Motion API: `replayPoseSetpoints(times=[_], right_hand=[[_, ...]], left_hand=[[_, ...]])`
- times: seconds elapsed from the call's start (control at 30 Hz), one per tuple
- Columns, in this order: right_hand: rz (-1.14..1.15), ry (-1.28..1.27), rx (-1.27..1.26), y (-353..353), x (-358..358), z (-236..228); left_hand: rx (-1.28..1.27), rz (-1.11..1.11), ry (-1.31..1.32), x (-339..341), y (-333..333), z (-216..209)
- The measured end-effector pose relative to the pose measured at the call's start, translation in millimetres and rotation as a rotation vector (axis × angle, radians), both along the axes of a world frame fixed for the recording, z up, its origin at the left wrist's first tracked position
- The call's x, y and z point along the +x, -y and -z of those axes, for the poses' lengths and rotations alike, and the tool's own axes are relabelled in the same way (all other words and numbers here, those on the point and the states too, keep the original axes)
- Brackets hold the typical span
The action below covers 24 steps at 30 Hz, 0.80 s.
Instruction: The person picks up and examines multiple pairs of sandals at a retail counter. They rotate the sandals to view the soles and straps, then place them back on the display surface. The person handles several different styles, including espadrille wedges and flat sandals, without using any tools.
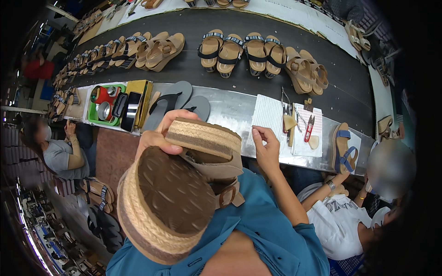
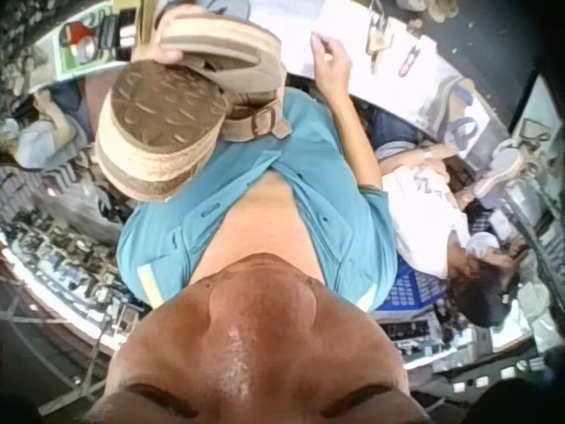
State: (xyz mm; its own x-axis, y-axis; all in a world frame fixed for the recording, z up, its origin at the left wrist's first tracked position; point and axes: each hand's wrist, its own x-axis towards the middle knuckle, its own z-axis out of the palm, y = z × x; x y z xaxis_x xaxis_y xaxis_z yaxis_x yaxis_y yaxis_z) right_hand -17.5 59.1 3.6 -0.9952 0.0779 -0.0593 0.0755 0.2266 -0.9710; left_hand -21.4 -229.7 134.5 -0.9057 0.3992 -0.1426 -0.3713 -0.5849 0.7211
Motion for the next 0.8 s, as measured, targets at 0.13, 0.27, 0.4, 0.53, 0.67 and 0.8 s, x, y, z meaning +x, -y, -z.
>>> replayPoseSetpoints(times=[0.13,0.27,0.4,0.53,0.67,0.8], right_hand=[[-0.247,-0.601,0.039,12,3,-130],[-0.427,-0.414,-0.065,22,12,-153],[-0.462,-0.467,-0.033,21,18,-140],[-0.437,-0.495,-0.049,25,22,-134],[-0.405,-0.425,-0.129,24,25,-133],[-0.462,-0.189,-0.193,8,8,-126]], left_hand=[[-0.058,-0.073,-0.412,8,-17,-3],[-0.079,-0.241,-0.415,19,-40,-27],[-0.056,-0.224,-0.395,23,-36,-28],[-0.052,-0.245,-0.394,27,-38,-28],[-0.046,-0.211,-0.445,22,-37,-21],[0.061,-0.133,-0.402,15,-23,1]])
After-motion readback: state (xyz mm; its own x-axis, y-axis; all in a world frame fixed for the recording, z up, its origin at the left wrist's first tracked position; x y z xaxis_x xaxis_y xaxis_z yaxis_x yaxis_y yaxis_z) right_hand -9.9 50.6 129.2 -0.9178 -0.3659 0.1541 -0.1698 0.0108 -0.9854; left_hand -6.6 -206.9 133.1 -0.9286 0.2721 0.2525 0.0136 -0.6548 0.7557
